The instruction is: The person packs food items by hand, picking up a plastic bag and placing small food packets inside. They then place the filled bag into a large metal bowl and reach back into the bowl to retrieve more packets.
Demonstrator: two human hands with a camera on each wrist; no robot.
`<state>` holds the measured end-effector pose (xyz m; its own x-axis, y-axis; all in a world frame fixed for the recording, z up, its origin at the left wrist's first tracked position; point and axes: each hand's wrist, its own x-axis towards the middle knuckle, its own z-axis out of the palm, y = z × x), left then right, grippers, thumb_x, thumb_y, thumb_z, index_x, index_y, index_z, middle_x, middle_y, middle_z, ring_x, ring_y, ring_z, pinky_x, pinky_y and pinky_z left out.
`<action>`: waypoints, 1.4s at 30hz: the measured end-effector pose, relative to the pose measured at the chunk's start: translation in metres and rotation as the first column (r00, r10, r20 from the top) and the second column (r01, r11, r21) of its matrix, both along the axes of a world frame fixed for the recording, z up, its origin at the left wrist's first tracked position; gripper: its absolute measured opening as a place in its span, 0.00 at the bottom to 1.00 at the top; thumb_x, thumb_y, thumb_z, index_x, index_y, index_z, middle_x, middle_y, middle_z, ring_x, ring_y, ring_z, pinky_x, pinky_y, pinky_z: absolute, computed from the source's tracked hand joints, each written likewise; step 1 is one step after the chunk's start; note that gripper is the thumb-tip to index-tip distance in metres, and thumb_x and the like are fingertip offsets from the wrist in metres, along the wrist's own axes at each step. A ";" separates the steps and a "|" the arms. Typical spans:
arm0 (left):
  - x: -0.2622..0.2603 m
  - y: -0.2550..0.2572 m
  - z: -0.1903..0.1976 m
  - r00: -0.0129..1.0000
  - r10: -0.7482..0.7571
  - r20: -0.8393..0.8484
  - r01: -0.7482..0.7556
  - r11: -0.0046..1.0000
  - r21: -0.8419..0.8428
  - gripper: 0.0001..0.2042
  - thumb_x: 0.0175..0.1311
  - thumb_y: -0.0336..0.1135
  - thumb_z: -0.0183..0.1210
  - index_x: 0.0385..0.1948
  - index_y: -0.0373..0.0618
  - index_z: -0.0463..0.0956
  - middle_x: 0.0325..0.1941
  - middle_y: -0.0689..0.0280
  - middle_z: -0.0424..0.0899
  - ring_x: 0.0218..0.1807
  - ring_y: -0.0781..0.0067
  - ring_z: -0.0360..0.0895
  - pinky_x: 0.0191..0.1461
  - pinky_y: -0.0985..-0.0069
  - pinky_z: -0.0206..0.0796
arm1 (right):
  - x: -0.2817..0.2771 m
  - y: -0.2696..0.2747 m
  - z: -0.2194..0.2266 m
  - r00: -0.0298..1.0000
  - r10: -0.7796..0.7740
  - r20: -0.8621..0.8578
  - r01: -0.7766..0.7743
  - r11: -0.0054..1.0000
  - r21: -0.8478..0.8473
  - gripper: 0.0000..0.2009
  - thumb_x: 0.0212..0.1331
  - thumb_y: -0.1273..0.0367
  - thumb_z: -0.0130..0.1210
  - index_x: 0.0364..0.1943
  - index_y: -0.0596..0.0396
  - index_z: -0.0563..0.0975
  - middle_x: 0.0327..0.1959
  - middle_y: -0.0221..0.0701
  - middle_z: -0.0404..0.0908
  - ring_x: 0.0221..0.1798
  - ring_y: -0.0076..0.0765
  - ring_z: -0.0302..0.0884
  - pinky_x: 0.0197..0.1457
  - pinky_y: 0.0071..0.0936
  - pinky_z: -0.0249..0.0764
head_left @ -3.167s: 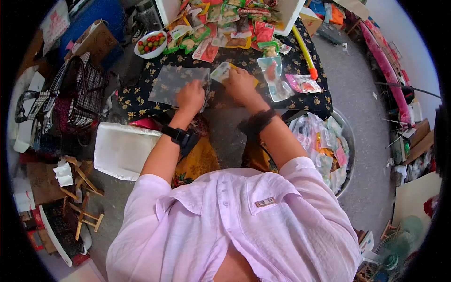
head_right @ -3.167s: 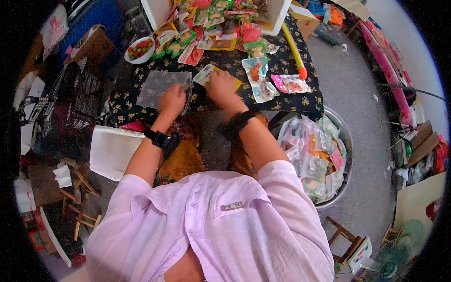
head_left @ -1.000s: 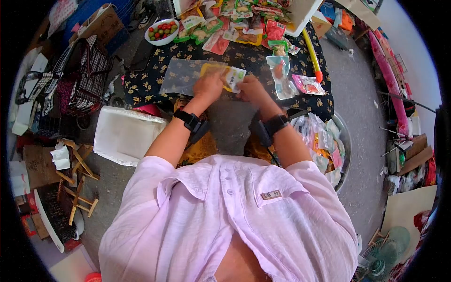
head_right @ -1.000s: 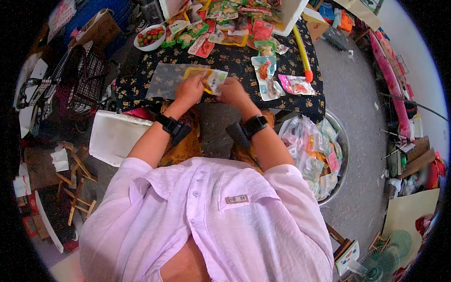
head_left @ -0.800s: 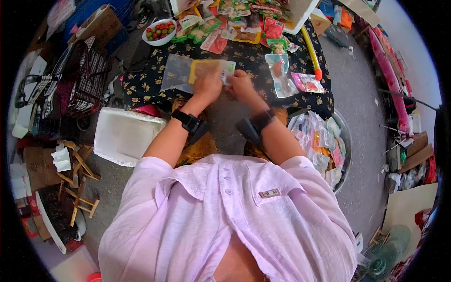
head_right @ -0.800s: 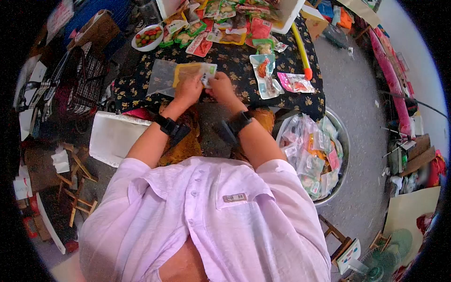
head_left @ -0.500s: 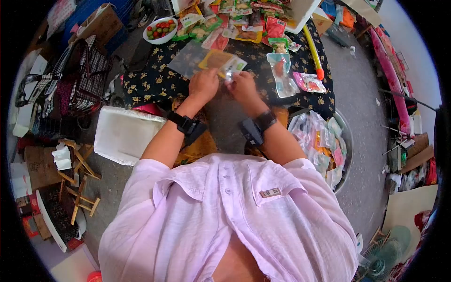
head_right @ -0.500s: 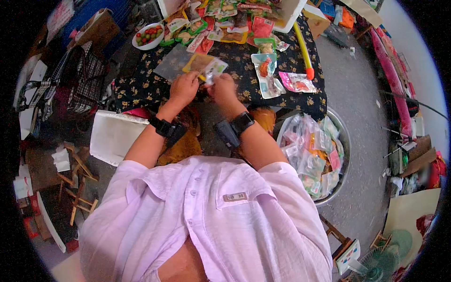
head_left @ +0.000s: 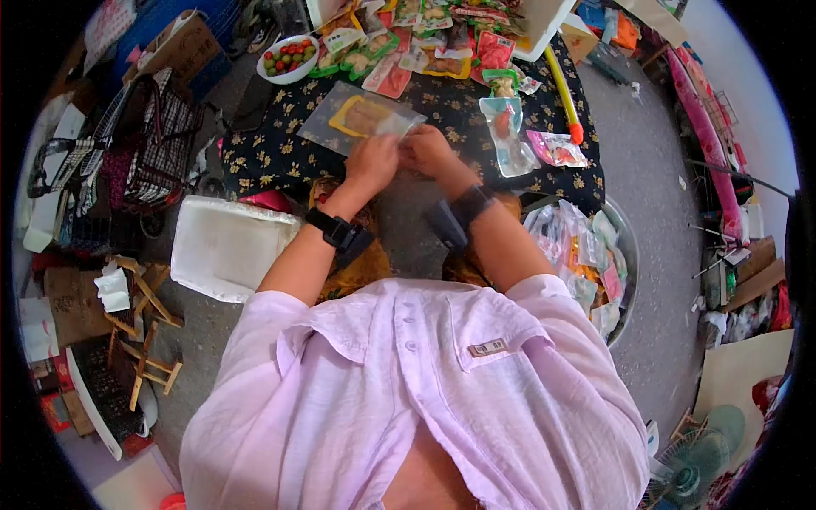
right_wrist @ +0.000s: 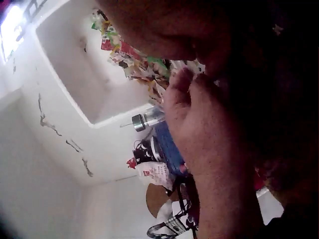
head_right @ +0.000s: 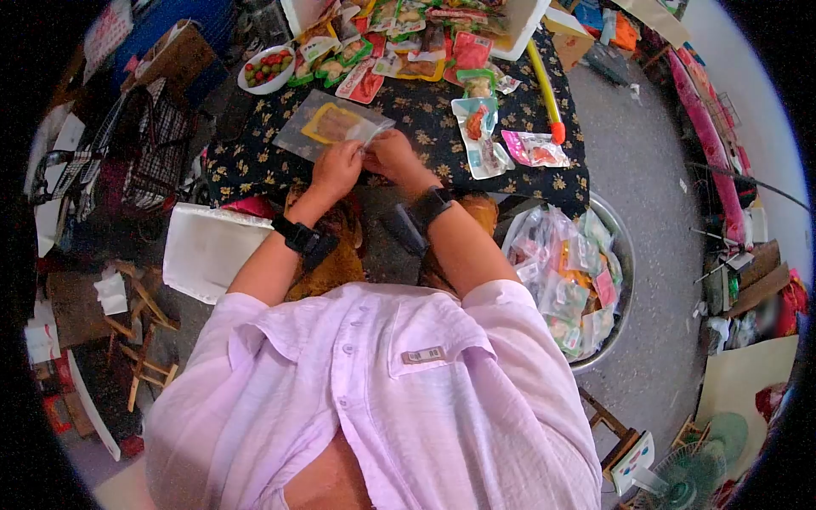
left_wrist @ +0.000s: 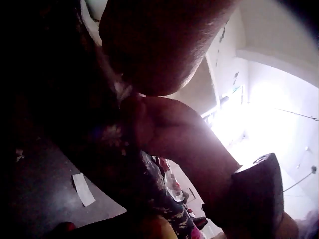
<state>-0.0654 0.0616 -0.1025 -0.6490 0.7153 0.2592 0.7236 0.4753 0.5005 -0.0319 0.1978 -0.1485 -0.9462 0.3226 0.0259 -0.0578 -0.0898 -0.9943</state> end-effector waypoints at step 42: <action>0.007 0.002 0.010 0.996 0.052 0.075 -0.046 0.996 -0.083 0.16 0.48 0.44 0.51 0.33 0.41 0.69 0.27 0.58 0.73 0.32 0.60 0.69 0.33 0.67 0.61 | 0.011 0.066 0.042 0.976 -0.166 -0.143 0.203 0.433 0.878 0.07 0.39 0.69 0.53 0.19 0.58 0.72 0.20 0.38 0.71 0.25 0.41 0.68 0.29 0.32 0.67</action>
<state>-0.0583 0.0634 -0.0926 -0.6996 0.6987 0.1497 0.6592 0.5503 0.5125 -0.0213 0.2636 -0.1063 -0.8599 0.2740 0.4306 0.0089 0.8517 -0.5240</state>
